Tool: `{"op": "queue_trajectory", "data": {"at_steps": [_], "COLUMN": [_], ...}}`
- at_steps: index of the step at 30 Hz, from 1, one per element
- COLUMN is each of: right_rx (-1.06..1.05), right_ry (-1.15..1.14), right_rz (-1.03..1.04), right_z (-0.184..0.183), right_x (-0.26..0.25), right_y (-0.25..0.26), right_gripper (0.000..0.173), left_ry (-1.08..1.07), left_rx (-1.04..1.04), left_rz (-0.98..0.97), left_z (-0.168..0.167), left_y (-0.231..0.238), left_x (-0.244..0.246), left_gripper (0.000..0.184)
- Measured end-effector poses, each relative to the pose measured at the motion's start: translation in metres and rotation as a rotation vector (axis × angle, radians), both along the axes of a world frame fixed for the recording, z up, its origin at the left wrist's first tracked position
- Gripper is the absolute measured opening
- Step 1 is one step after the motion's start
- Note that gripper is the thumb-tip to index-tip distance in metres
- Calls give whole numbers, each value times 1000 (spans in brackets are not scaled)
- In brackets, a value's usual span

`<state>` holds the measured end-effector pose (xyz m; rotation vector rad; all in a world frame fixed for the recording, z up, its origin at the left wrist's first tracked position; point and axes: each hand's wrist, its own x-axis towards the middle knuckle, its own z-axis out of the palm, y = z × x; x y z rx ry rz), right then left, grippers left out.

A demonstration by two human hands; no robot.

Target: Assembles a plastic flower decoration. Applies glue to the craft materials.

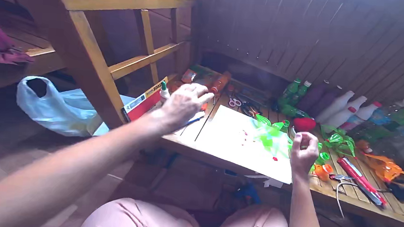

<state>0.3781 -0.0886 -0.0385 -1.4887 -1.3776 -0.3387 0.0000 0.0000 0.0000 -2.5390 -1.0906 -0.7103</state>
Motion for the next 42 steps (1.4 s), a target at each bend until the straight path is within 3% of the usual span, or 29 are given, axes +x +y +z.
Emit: {"op": "queue_trajectory", "data": {"at_steps": [4, 8, 13, 16, 19, 24, 29, 31, 34, 37, 42], "right_rx": [-320, -615, -835, -903, -937, -824, -846, -811, -823, -826, -746], "right_ry": [-162, -481, -660, -727, -786, -562, -302, -216, -176, -151, -66], "right_rz": [119, 180, 168, 164, 165, 278, 553, 705, 799, 821, 882], "right_z": [69, 75, 48, 36, 36, 61, 124, 128, 127, 122, 94], "right_x": [-5, 4, -1, -3, 1, 9, -34, -49, -71, -84, -77], "right_y": [70, 182, 250, 268, 279, 270, 184, 154, 114, 87, 71], "right_gripper": [36, 31, 53, 46, 29, 23, 22, 19, 18, 18, 17], "left_ry": [-474, -796, -918, -924, -910, -918, -1126, -1207, -1247, -1298, -1368], "left_rx": [-68, -97, -5, 9, -10, -37, -217, -431, -955, -1114, -1064], "left_rz": [-115, -61, -65, -86, -91, -116, -30, -70, -179, -273, -244], "left_z": [-71, -114, -130, -134, -136, -136, -97, -66, -32, -18, -16], "left_y": [-15, -15, -17, -16, -17, -19, -27, -31, -32, -39, -45], "left_x": [27, 31, 28, 29, 30, 25, 36, 55, 83, 103, 121], "left_gripper": [33, 37, 34, 35, 36, 34, 39, 43, 55, 40, 15]}}
